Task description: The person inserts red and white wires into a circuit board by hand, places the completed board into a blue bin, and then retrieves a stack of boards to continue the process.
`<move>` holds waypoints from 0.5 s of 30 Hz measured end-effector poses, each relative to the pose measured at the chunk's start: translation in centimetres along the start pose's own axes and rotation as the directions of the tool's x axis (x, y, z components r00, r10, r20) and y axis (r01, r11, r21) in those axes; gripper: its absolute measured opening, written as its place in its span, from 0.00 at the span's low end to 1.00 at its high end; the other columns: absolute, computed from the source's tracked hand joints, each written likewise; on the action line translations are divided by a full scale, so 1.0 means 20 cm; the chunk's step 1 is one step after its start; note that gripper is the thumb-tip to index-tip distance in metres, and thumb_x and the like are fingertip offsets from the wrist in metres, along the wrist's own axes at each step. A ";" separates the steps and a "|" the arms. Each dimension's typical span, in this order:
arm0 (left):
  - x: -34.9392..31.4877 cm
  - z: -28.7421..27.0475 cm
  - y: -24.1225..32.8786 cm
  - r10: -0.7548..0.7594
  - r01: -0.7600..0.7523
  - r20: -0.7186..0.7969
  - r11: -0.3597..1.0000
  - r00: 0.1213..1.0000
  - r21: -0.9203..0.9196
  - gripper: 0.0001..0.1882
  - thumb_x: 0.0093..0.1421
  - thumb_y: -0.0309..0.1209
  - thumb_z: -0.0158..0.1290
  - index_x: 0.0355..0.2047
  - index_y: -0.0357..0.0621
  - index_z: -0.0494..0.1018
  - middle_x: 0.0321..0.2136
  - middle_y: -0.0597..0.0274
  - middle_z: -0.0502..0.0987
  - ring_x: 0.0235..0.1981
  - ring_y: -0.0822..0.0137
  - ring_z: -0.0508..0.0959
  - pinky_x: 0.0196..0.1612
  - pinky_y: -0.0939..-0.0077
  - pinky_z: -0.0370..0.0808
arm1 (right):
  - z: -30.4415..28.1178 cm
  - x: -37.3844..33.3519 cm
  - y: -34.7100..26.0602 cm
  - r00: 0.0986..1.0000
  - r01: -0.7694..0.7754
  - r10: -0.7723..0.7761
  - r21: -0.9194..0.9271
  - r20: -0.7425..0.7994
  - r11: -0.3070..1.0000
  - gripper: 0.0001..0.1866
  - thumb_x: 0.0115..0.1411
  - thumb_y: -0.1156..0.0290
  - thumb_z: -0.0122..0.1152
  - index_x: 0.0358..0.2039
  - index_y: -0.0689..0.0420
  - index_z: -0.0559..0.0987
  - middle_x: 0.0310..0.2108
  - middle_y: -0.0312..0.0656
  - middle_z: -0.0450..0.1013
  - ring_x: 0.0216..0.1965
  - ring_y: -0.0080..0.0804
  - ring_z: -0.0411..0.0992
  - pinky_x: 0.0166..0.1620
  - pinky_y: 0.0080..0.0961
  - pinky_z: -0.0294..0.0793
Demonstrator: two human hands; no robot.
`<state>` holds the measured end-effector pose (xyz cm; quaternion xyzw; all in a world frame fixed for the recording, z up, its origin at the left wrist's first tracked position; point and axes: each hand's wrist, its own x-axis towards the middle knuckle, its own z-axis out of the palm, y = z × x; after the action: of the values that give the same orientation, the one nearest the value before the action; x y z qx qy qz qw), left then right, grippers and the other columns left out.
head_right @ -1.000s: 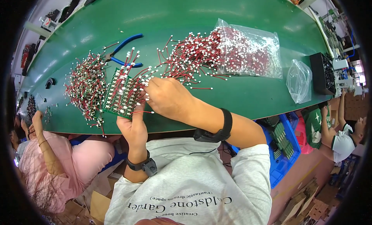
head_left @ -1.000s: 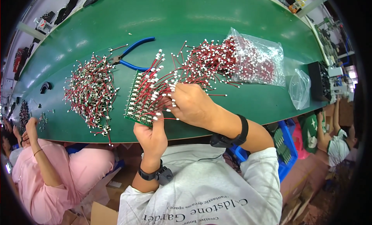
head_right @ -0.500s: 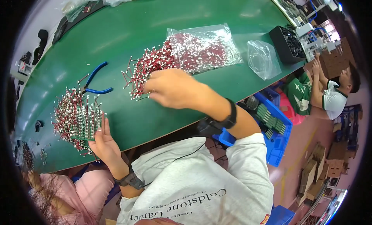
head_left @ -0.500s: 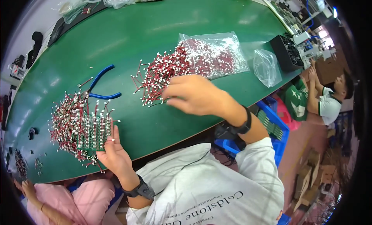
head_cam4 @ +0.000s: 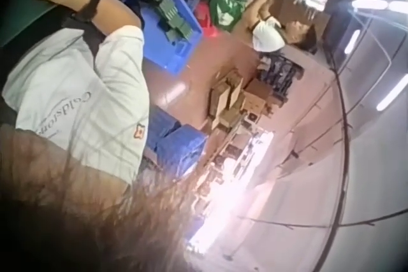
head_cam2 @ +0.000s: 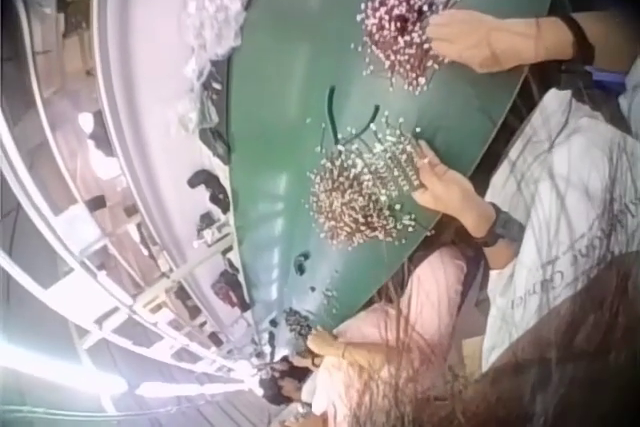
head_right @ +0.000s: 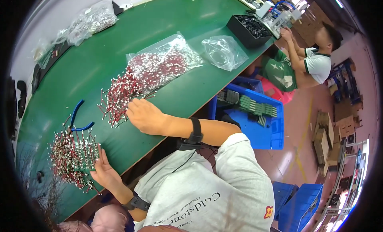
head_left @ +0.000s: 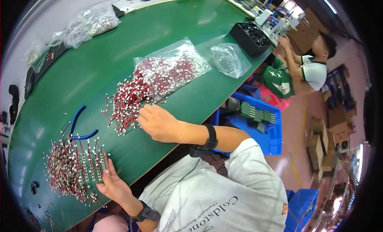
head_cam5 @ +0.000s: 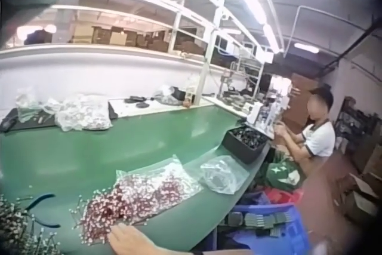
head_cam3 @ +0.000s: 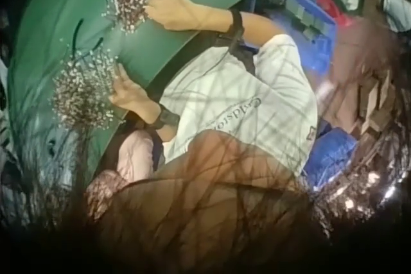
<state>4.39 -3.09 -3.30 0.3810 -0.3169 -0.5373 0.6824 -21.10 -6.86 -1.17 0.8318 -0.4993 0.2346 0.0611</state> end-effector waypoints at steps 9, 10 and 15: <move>-0.03 0.04 0.01 0.006 -0.006 0.008 1.000 1.000 -0.016 0.19 0.60 0.15 0.38 0.51 0.21 0.66 0.53 0.37 0.72 0.57 0.41 0.73 0.61 0.50 0.70 | -0.14 0.06 -0.05 0.953 -0.248 0.298 0.724 0.062 0.643 0.03 0.62 0.80 0.51 0.35 0.63 0.67 0.30 0.49 0.69 0.33 0.50 0.70 0.37 0.39 0.69; -0.03 0.05 0.00 0.002 -0.002 0.019 1.000 1.000 -0.017 0.19 0.60 0.15 0.38 0.51 0.21 0.66 0.53 0.37 0.72 0.57 0.41 0.73 0.61 0.50 0.70 | -0.12 0.06 -0.04 0.950 -0.252 0.307 0.721 0.056 0.646 0.03 0.62 0.80 0.51 0.35 0.63 0.67 0.30 0.49 0.69 0.33 0.50 0.70 0.37 0.39 0.69; -0.03 0.06 -0.01 -0.023 0.023 0.076 1.000 0.997 -0.002 0.19 0.60 0.15 0.40 0.52 0.21 0.66 0.53 0.38 0.72 0.56 0.41 0.73 0.61 0.50 0.71 | -0.09 0.04 -0.05 0.951 -0.158 0.298 0.711 -0.076 0.685 0.04 0.62 0.77 0.53 0.37 0.63 0.73 0.30 0.47 0.71 0.32 0.42 0.72 0.37 0.33 0.71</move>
<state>3.12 -2.71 -2.86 0.3629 -0.3377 -0.5596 0.6641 -20.52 -6.44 0.86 0.6984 -0.4660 0.4872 -0.2402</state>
